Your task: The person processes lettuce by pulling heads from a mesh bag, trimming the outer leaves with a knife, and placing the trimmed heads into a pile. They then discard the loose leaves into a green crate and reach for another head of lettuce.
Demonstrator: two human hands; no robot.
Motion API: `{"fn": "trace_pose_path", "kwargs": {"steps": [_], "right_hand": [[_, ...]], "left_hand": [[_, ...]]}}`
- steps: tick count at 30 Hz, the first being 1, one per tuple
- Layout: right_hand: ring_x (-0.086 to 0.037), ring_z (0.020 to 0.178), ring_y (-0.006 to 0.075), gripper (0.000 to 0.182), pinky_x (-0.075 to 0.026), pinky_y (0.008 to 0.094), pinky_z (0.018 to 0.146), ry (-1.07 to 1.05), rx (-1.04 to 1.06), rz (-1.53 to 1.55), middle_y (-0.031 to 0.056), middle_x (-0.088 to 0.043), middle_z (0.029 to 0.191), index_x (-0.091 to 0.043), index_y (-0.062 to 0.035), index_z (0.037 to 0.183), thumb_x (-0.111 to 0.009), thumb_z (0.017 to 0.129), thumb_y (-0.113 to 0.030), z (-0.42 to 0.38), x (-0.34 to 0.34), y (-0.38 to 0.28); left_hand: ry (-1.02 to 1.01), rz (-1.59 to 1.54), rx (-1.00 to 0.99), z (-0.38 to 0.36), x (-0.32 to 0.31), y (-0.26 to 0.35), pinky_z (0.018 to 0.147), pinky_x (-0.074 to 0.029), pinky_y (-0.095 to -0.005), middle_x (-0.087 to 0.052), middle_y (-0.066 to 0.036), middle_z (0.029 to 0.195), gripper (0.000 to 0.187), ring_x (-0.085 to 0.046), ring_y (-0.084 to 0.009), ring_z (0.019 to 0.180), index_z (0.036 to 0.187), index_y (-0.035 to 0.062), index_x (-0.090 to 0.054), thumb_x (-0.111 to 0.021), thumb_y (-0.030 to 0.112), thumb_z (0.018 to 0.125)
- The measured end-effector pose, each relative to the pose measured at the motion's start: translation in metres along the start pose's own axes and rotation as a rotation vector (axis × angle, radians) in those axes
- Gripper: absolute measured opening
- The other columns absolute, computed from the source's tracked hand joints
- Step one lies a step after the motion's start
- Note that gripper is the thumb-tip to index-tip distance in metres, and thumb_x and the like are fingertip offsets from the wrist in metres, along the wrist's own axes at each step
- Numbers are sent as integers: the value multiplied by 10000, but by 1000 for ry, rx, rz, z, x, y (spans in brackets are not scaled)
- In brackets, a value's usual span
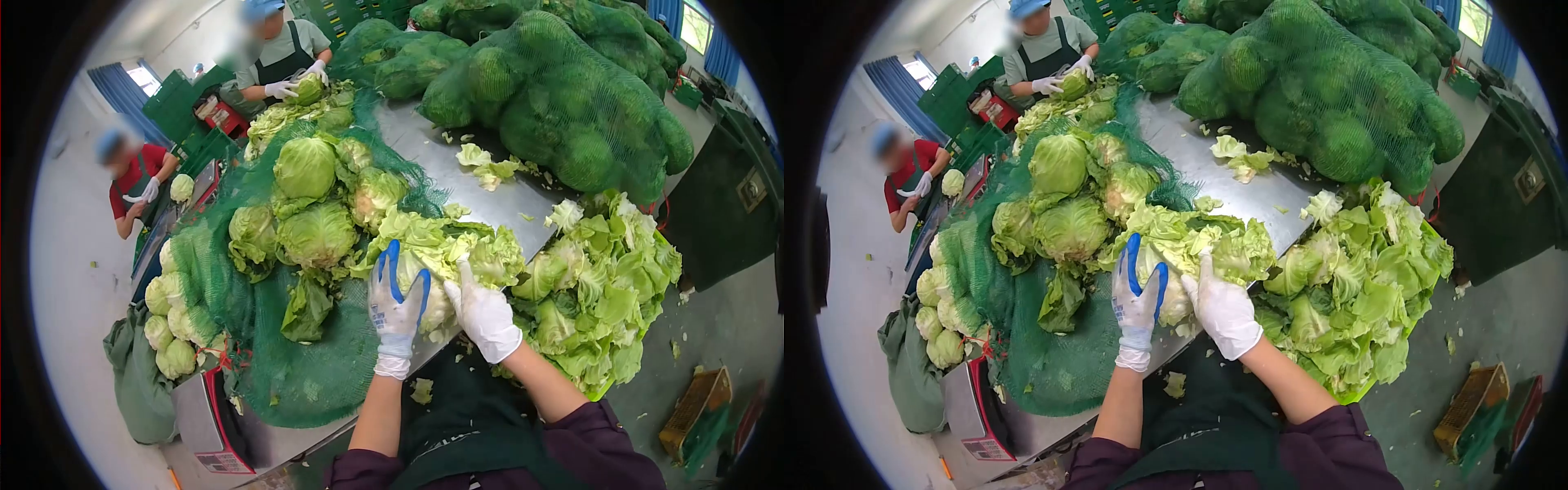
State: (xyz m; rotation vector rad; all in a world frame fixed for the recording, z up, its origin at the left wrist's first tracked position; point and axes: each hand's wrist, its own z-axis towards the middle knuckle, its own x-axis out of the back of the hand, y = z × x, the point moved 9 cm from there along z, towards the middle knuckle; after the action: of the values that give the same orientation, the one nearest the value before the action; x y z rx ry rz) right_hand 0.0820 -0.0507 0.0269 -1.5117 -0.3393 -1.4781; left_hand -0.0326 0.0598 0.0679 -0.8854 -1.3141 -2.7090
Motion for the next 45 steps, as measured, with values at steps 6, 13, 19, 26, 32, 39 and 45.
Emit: {"fn": "trace_pose_path", "kwargs": {"steps": [6, 13, 19, 26, 32, 39, 45], "right_hand": [[-630, 522, 306, 509, -502, 414, 464, -5, -20, -26, 150, -616, 582, -602, -3, 1048, -413, 959, -467, 32, -19, 19], [-647, 734, 394, 699, -506, 475, 704, -271, -137, 197, 239, -635, 683, -649, 26, 718, -305, 971, -528, 69, -32, 48], [-656, 808, 399, 794, -511, 450, 727, -238, -231, 248, 276, -652, 793, -669, 71, 774, -490, 811, -701, 49, -18, 31], [-659, 772, 384, 678, -519, 443, 684, -214, -243, 168, 257, -657, 795, -688, 38, 774, -583, 783, -632, 77, -54, 53], [-662, 743, 378, 628, -525, 440, 677, -150, -224, 154, 237, -661, 769, -673, 18, 768, -611, 775, -607, 77, -56, 51], [-653, 745, 397, 667, -522, 449, 661, -75, -250, 147, 230, -661, 809, -469, 26, 1164, -674, 794, -489, 71, -42, 55], [-647, 651, 347, 496, -516, 427, 563, 68, 84, 202, 160, -639, 745, -445, -108, 1274, -642, 850, -272, 34, 32, 2]], "left_hand": [[8, 114, -24, 3, -5, 7, 980, -399, -464, -546, -206, 1245, 623, -504, -381, 1147, 1330, 73, -493, -686, 318, 790], [3, 197, -69, -2, -6, 4, 1005, -373, -481, -550, -199, 1247, 620, -499, -384, 1155, 1315, 47, -492, -692, 298, 786], [-16, 108, -128, -14, 0, 14, 1021, -345, -477, -547, -177, 1261, 590, -474, -373, 1186, 1303, 89, -528, -702, 291, 777], [56, 207, -142, -26, 1, 32, 1014, -356, -453, -535, -192, 1255, 496, -473, -359, 1181, 1230, 76, -590, -718, 211, 771], [68, -545, 288, -79, 47, -57, 1081, -314, -349, -403, -126, 1418, 557, -401, -240, 1287, 1396, 9, -389, -596, 172, 905], [94, -829, 445, -82, 39, -46, 1009, -430, -336, -349, -111, 1417, 860, -400, -231, 1273, 1451, 92, -289, -753, 4, 732], [58, -489, 249, -66, 19, -27, 995, -451, -352, -351, -156, 1345, 898, -462, -253, 1197, 1414, 1, -304, -797, 38, 665]]}}
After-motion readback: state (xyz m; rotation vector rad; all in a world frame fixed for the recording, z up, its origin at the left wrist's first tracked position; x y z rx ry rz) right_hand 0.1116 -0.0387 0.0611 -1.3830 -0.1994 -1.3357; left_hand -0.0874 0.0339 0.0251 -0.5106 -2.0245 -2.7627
